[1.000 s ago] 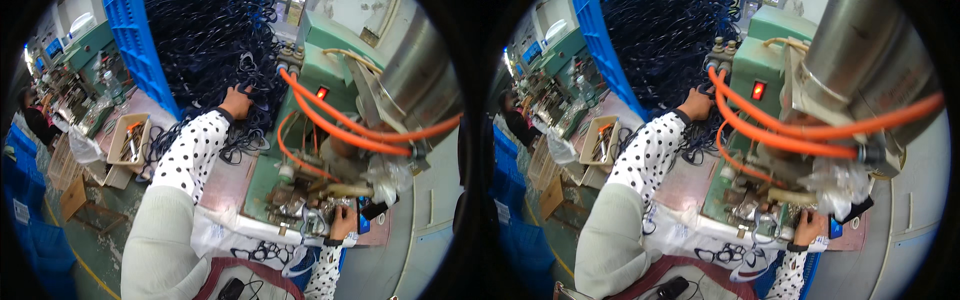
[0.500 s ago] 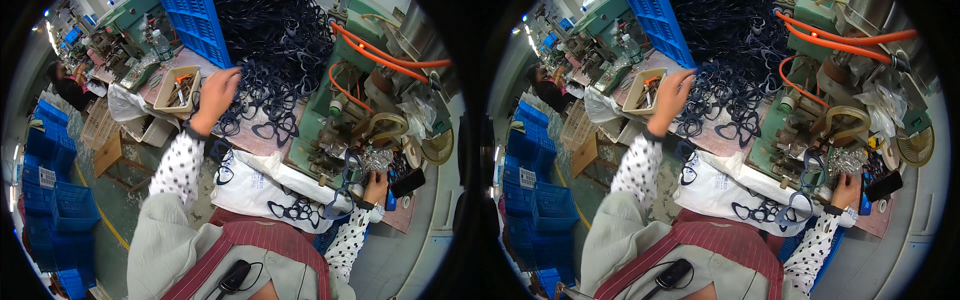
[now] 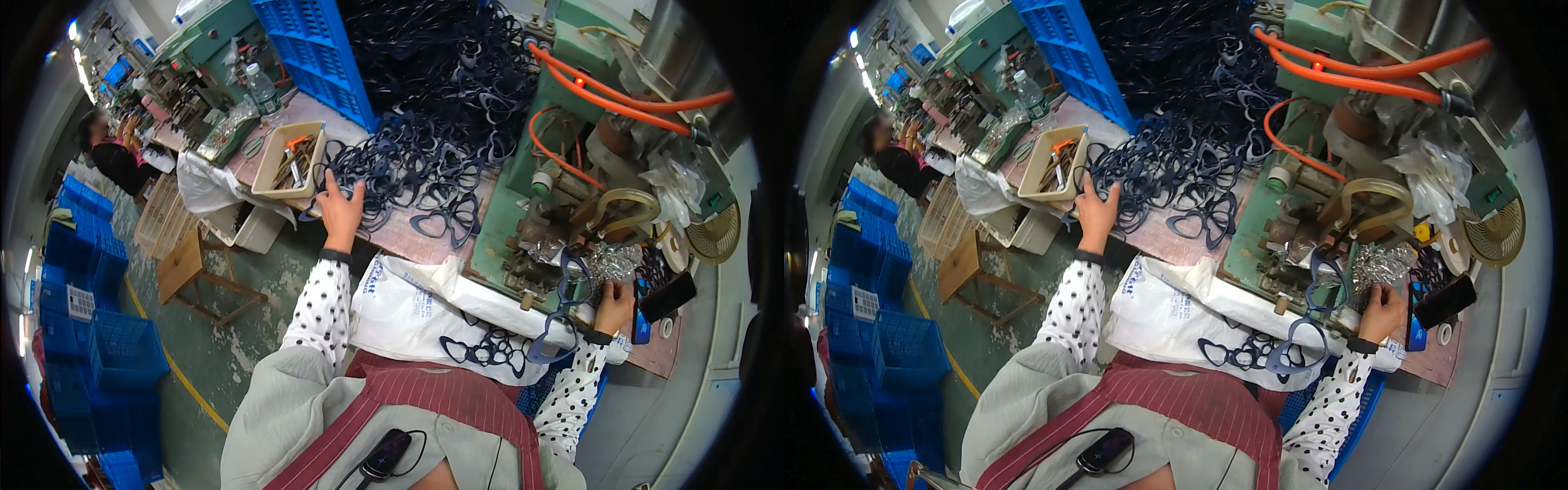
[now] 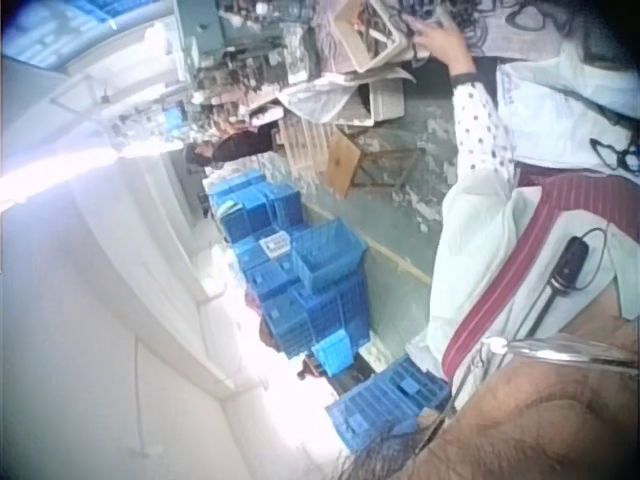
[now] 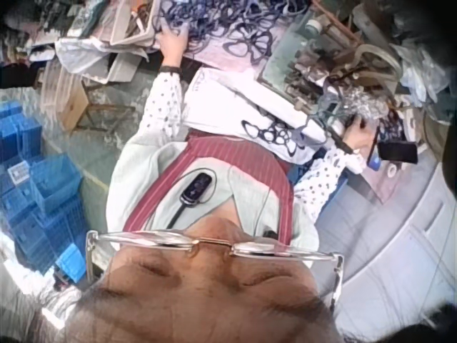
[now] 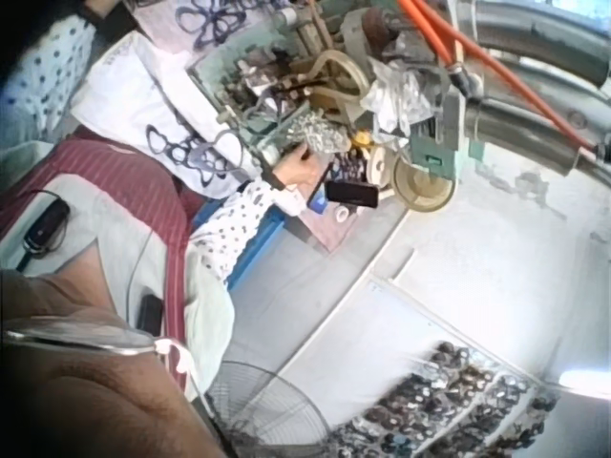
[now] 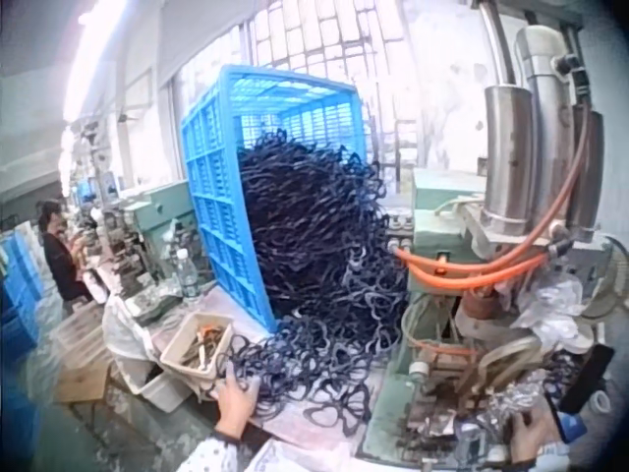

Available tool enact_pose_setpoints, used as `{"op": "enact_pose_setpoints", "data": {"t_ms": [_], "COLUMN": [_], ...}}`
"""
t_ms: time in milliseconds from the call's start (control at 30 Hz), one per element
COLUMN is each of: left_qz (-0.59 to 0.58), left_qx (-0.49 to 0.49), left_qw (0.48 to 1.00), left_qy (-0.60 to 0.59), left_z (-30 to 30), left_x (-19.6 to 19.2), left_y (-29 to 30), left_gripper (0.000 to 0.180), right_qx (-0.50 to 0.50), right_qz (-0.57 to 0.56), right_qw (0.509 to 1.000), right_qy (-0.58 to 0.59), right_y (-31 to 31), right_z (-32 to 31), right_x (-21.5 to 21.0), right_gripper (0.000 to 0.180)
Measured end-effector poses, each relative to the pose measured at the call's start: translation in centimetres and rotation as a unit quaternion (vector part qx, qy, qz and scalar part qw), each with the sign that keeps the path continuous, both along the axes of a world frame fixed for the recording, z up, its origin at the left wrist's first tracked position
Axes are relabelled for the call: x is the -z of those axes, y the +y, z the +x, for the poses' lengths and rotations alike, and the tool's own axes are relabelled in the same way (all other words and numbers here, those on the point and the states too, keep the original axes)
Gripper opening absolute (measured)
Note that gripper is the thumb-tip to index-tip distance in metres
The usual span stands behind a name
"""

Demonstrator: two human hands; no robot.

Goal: The person picks black cable pieces from a pile, places them into a press machine, and attaches small metal components to the cable ends. The person repeats this process continuously, moving finished cables to a nearby pile.

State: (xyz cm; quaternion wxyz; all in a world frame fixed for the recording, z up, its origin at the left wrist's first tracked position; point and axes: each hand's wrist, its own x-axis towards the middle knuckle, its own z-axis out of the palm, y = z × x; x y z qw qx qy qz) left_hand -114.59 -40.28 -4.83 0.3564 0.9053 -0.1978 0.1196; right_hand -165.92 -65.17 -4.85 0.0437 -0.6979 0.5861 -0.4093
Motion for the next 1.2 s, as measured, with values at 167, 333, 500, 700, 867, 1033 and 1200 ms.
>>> {"op": "enact_pose_setpoints", "data": {"t_ms": [167, 333, 500, 700, 867, 1033, 1200], "left_qz": [-0.008, -0.095, -0.124, 0.068, 0.201, 0.052, 0.092], "left_qx": [0.061, 0.378, 0.435, 0.027, -0.083, 0.124, 0.189], "left_qw": [0.997, 0.921, 0.891, 0.972, 0.967, 0.978, 0.957], "left_qy": [0.036, 0.013, -0.039, -0.222, -0.133, -0.159, -0.202], "left_z": [-3.4, -8.2, -11.9, -2.1, 1.6, 2.9, -3.0], "left_x": [0.6, -2.1, -7.2, -2.0, 3.8, 7.6, -2.1], "left_y": [-9.6, -16.8, -14.0, -4.4, -0.4, -4.9, -5.8], "left_gripper": [0.077, 0.060, 0.077, 0.054, 0.052, 0.042, 0.018], "right_qx": [0.014, 0.000, -0.036, -0.045, -0.131, -0.143, -0.118], "right_qz": [-0.013, -0.028, 0.013, 0.045, 0.078, 0.138, 0.107], "right_qw": [1.000, 1.000, 0.999, 0.992, 0.971, 0.917, 0.918], "right_qy": [0.007, 0.006, -0.017, -0.110, -0.183, -0.347, -0.362], "right_y": [0.6, 0.6, -0.1, -0.4, -1.1, -1.3, 1.6], "right_z": [0.5, 0.8, -0.4, -0.9, -1.5, -0.3, -0.4], "right_x": [-0.6, -0.8, 0.0, 0.8, 0.8, -0.4, -3.0], "right_gripper": [0.014, 0.013, 0.022, 0.023, 0.018, 0.016, 0.019]}}
